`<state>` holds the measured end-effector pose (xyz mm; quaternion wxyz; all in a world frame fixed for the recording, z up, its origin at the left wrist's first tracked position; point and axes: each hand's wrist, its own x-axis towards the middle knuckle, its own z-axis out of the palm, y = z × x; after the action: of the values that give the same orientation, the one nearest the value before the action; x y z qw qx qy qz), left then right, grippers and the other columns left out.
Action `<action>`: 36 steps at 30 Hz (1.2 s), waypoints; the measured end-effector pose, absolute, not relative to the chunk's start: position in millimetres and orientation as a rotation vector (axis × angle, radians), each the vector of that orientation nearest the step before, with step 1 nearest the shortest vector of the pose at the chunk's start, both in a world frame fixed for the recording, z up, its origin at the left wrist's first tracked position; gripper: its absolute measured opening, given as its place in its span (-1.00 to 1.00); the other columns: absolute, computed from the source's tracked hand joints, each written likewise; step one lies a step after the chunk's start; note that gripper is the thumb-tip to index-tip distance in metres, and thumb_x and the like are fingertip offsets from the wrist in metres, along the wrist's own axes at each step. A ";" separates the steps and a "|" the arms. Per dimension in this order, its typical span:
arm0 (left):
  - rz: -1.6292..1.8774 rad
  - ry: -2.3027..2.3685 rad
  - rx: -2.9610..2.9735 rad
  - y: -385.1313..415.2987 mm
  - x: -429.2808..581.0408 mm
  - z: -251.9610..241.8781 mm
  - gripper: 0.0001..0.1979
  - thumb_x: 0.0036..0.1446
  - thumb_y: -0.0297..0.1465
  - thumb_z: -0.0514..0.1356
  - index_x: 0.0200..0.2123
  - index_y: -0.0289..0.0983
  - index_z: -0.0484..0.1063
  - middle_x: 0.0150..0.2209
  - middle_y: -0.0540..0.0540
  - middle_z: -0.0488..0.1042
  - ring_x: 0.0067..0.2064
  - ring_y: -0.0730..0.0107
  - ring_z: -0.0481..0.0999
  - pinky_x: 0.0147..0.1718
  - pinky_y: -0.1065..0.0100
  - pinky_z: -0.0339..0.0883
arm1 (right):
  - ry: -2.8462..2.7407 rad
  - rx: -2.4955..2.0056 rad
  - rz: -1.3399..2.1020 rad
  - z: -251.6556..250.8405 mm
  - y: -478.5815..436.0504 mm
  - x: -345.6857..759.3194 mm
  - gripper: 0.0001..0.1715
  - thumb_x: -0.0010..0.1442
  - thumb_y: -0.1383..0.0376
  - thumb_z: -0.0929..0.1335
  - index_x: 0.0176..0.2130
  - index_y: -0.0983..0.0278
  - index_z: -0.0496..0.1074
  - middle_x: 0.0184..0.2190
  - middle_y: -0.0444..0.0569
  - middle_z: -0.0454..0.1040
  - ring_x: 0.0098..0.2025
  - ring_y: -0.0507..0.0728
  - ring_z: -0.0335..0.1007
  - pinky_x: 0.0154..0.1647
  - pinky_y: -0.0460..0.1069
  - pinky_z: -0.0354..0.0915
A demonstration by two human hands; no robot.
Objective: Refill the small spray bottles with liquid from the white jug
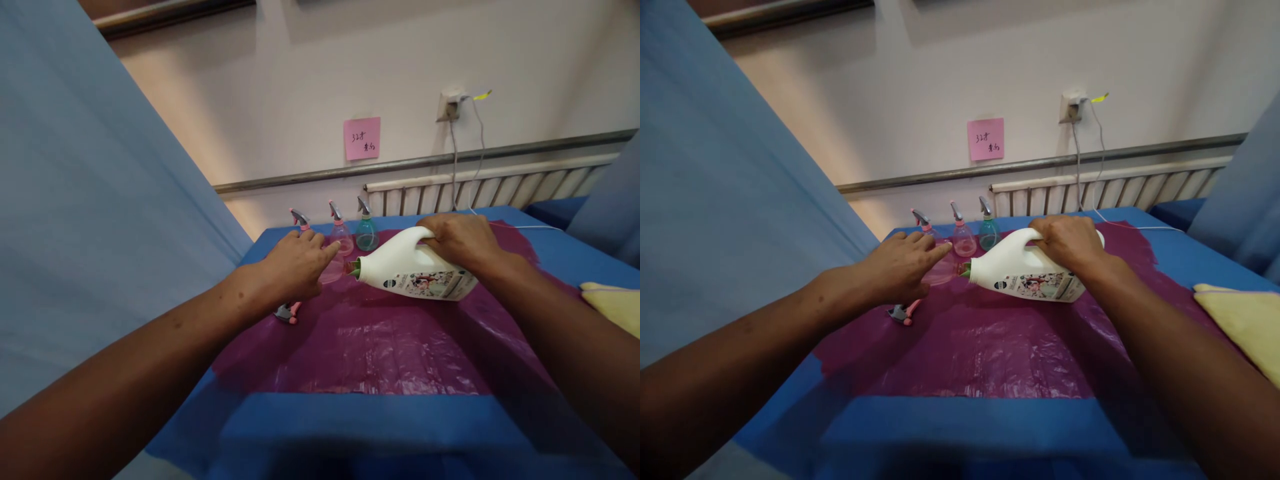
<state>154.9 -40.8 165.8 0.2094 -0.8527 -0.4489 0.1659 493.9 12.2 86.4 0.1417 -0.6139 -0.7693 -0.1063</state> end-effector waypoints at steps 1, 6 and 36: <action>0.469 -1.238 -2.371 -40.2 155.4 166.3 -0.19 0.14 -0.41 0.36 0.47 -0.20 0.35 0.20 -0.32 0.57 0.18 -0.20 0.53 0.13 -0.02 0.42 | -2.223 -1.771 -0.303 86.4 12.6 494.2 -0.63 0.45 0.06 0.38 0.06 0.07 0.72 -0.02 0.05 0.77 -0.14 0.28 0.59 -0.28 0.07 0.05; 0.530 -1.177 -2.360 -38.7 159.3 172.0 -0.22 0.18 -0.40 0.34 0.48 -0.25 0.35 0.21 -0.37 0.55 0.21 -0.22 0.53 0.15 -0.03 0.40 | -2.212 -1.777 -0.301 85.0 14.6 496.2 -0.60 0.44 0.02 0.37 0.08 0.05 0.72 -0.02 0.05 0.76 -0.15 0.30 0.60 -0.28 0.08 0.05; 0.755 -1.000 -2.278 -29.5 206.8 205.8 -0.23 0.19 -0.42 0.38 0.48 -0.17 0.42 0.21 -0.34 0.59 0.18 -0.19 0.53 0.11 0.03 0.27 | -2.173 -1.729 -0.255 83.3 16.5 504.5 -0.64 0.44 0.03 0.38 0.03 0.04 0.72 -0.07 0.03 0.77 -0.18 0.28 0.59 -0.30 0.09 0.01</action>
<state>206.8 -29.5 205.8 0.2675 -0.8444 -0.3705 0.2797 504.5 16.5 83.3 0.1758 -0.6103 -0.7671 -0.0901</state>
